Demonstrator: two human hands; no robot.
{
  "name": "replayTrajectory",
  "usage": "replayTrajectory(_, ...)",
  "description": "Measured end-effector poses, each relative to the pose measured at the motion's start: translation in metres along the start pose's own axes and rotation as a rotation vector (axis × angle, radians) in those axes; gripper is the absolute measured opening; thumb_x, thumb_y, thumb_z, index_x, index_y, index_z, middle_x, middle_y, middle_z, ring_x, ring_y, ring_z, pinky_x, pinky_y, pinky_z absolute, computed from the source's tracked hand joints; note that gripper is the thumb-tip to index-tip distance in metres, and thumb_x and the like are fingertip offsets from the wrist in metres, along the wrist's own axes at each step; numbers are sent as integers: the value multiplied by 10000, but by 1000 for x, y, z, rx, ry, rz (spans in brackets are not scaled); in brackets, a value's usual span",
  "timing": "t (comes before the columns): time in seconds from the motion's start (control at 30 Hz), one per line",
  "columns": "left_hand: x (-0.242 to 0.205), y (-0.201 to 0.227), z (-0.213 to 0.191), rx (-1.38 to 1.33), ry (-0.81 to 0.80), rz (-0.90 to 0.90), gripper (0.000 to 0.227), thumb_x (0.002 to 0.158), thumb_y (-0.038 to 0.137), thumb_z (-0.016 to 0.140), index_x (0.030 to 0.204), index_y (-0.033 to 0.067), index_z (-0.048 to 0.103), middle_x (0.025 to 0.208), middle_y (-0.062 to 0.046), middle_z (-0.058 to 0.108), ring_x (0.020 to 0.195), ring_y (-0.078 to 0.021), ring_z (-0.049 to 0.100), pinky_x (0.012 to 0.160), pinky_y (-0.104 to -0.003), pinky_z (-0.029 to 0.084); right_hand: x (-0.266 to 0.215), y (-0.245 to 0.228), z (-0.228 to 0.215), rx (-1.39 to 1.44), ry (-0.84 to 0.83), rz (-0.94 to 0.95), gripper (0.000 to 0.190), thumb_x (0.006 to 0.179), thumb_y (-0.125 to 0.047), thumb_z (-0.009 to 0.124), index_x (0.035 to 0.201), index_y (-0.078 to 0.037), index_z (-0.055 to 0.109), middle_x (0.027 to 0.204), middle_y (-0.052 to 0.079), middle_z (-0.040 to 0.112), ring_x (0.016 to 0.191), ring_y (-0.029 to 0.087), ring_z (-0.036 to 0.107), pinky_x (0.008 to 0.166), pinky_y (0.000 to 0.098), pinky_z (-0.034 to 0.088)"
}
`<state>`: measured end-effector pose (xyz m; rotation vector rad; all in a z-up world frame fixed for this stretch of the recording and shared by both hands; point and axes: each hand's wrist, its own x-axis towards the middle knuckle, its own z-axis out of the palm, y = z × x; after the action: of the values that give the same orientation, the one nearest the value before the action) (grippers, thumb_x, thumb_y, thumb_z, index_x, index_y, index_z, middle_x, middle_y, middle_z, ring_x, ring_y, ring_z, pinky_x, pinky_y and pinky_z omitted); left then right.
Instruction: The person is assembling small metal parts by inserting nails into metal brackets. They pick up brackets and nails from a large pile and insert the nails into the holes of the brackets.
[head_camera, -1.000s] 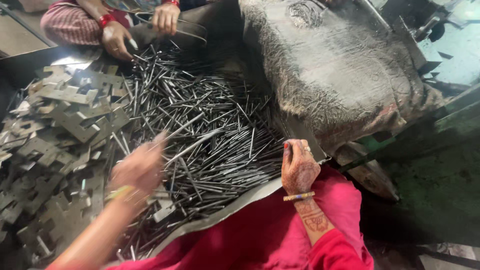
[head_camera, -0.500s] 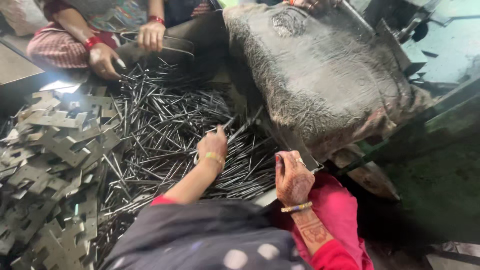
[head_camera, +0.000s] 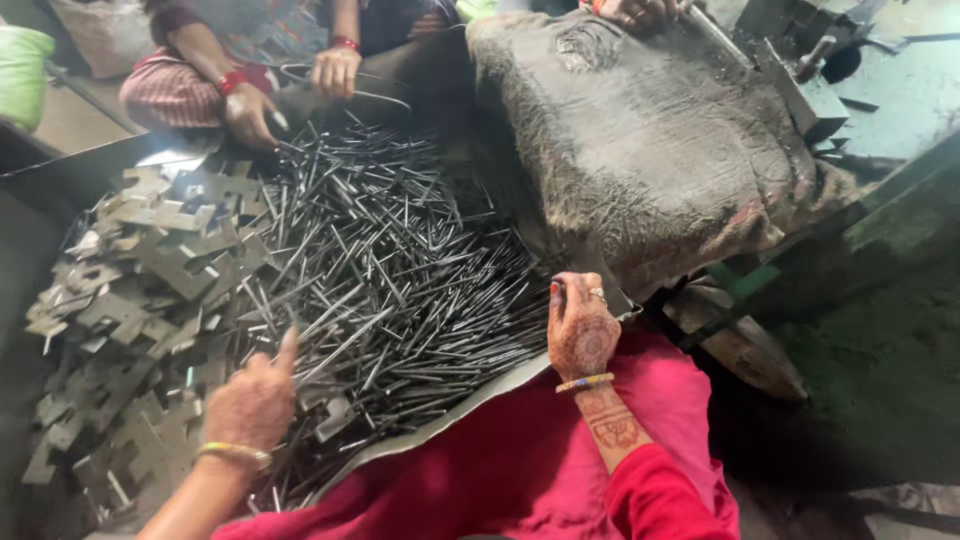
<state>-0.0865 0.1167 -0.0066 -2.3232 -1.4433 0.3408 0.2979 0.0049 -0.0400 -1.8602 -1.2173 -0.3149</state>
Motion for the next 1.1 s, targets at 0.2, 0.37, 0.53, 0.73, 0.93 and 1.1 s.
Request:
replayTrajectory(0.2, 129, 152, -45, -325, 210, 294, 317, 1112, 215, 432, 1366, 56, 534, 811, -92, 639, 664, -217, 686, 470, -321, 578, -2, 1, 2, 2, -11, 5, 107, 1009, -157, 628, 1107, -117, 637, 1011, 83, 640, 830, 303, 669, 659, 428, 511)
replayTrajectory(0.37, 199, 232, -14, -112, 425, 567, 472, 1004, 196, 490, 1473, 253, 510, 859, -34, 653, 699, -167, 688, 555, -312, 547, 1, 2, 1, -22, -21, -12, 101, 1005, -148, 633, 1104, -125, 639, 1011, 80, 645, 814, 302, 666, 665, 431, 513)
replayTrajectory(0.53, 196, 164, 12, 109, 364, 557, 507, 1030, 195, 459, 1531, 269, 446, 873, -23, 650, 697, -141, 667, 530, -292, 537, 1, 2, 3, 15, -3, -22, 119, 1004, -136, 635, 1122, -121, 627, 1021, 86, 641, 844, 306, 670, 667, 424, 513)
replayTrajectory(0.73, 146, 80, 33, 107, 317, 476, 571, 1022, 90, 461, 1576, 220, 406, 813, -50, 639, 629, -129, 659, 521, -255, 560, 2, 5, 0, 48, -28, -3, 148, 1000, -136, 631, 1145, -105, 625, 1022, 88, 636, 839, 289, 676, 668, 414, 521)
replayTrajectory(0.93, 61, -23, 37, 91, 350, 304, 623, 951, 68, 499, 1554, 219, 451, 804, -34, 626, 694, -168, 696, 585, -295, 583, 2, -1, 0, 45, -30, -10, 157, 992, -154, 644, 1139, -101, 627, 1029, 82, 629, 852, 277, 682, 677, 406, 524)
replayTrajectory(1.1, 28, -45, 4, 43, 280, 118, 576, 980, 97, 487, 1534, 253, 495, 775, -66, 622, 619, -214, 682, 518, -349, 561, 4, -5, 0, 36, -23, 19, 140, 1004, -177, 659, 1126, -113, 635, 1026, 65, 630, 830, 242, 685, 668, 388, 523)
